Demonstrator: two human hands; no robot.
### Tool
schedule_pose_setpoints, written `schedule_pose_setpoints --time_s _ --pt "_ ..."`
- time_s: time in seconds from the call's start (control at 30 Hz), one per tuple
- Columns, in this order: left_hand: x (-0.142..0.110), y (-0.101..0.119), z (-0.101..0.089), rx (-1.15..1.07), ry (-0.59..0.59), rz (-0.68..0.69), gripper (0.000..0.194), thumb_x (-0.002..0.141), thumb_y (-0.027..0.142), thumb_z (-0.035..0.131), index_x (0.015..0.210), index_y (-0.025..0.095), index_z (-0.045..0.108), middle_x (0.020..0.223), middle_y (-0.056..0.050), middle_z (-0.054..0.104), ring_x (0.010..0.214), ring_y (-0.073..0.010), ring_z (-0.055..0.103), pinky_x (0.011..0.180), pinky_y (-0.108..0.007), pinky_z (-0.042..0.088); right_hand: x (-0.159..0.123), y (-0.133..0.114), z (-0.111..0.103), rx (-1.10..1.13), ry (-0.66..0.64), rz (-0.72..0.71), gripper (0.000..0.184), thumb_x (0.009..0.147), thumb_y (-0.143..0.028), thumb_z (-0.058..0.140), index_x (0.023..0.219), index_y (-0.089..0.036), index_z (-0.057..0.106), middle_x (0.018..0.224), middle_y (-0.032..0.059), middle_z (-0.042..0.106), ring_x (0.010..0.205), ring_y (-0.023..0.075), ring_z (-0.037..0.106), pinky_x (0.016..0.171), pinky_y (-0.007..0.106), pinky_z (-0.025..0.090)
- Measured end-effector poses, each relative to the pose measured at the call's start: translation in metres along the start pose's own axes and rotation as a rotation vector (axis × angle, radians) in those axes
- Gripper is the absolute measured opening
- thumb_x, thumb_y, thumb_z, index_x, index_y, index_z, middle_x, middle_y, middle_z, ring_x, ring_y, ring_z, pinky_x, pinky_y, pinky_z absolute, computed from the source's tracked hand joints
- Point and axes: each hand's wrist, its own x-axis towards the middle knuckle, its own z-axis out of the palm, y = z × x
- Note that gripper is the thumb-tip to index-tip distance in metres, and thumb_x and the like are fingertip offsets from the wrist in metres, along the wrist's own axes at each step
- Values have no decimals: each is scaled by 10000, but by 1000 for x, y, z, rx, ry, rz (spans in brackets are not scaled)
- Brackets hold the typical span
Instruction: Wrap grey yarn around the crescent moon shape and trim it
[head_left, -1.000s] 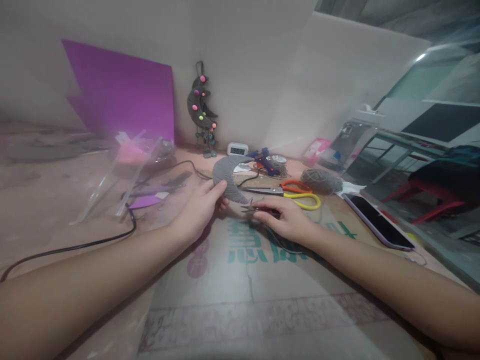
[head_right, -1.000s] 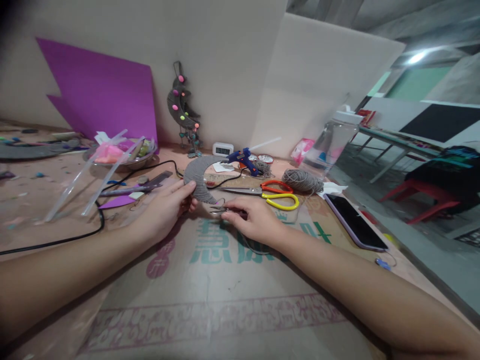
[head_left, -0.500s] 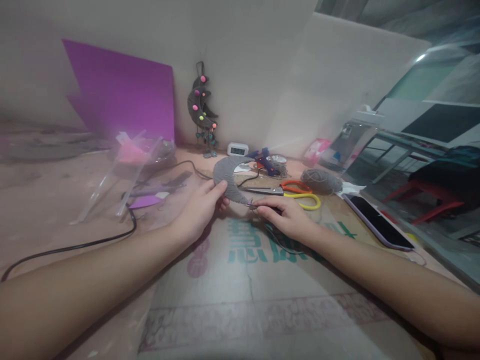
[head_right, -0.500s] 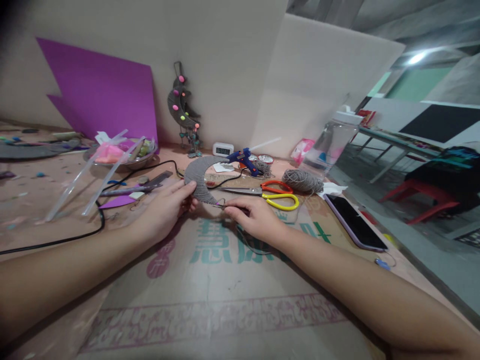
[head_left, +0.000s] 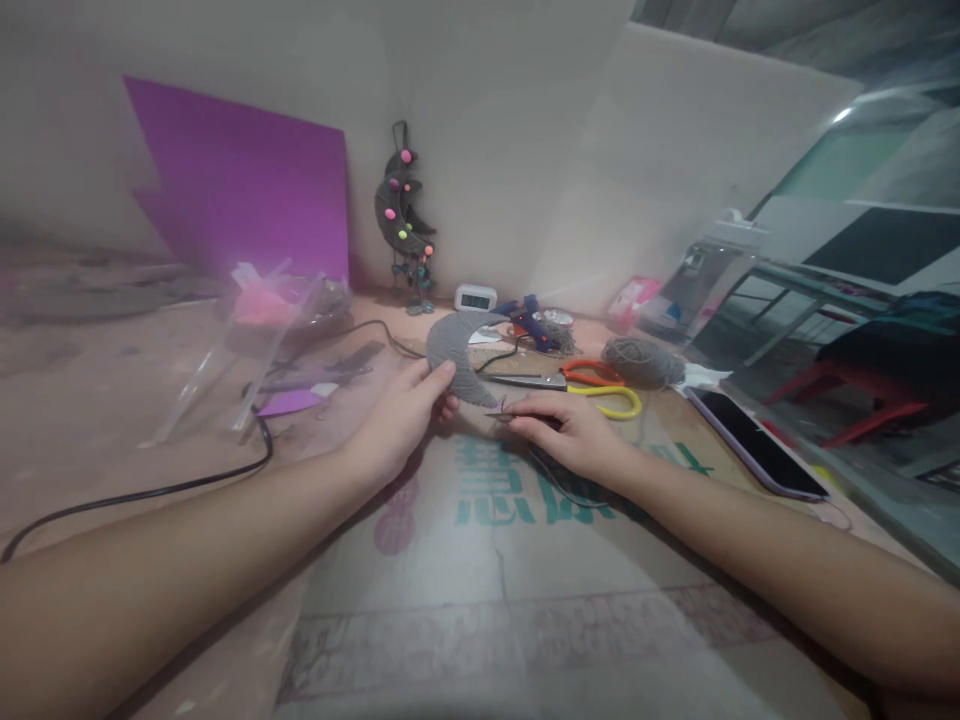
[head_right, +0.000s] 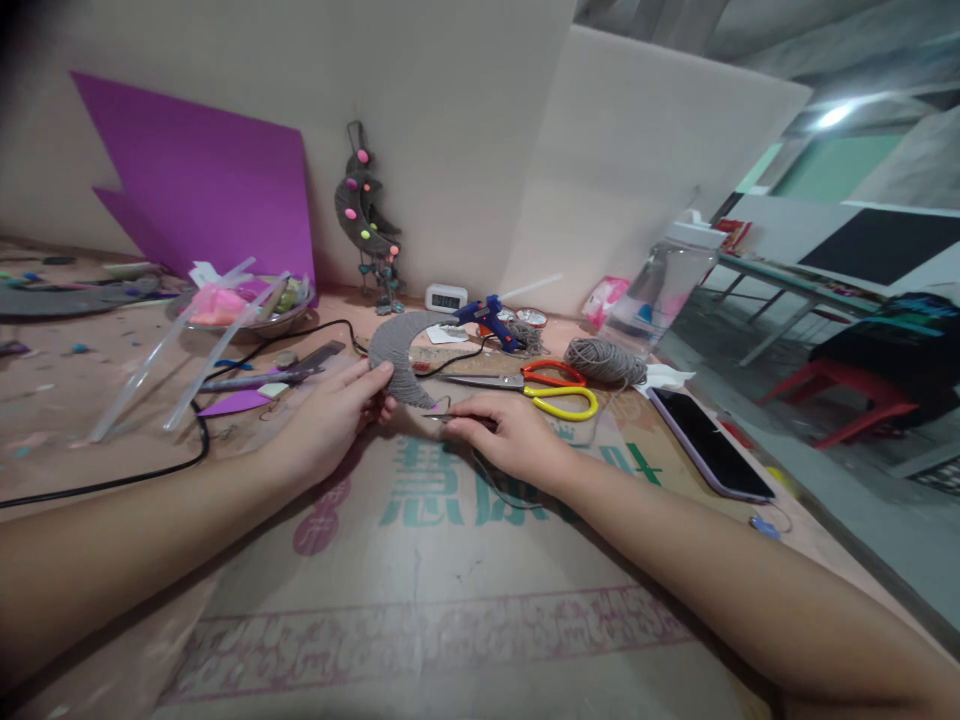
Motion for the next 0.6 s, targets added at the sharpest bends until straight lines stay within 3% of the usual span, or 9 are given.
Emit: schedule_pose_setpoints --time_s 0.23,0.6 --pt "1 -2 -1 -3 8 12 215 852 367 581 730 193 542 611 20 566 555 -103 518 544 -205 387 -4 -2 1 -38 -50 -75 249 910 -346 569 975 -168 730 880 70 736 777 174 672 693 260 500" --pt "-1 1 1 -16 -1 -1 209 855 359 575 734 192 540 615 23 552 543 -104 510 539 -210 386 -1 -3 0 -13 5 30 257 918 -312 538 1007 -178 739 1008 77 757 900 198 702 790 298 535"
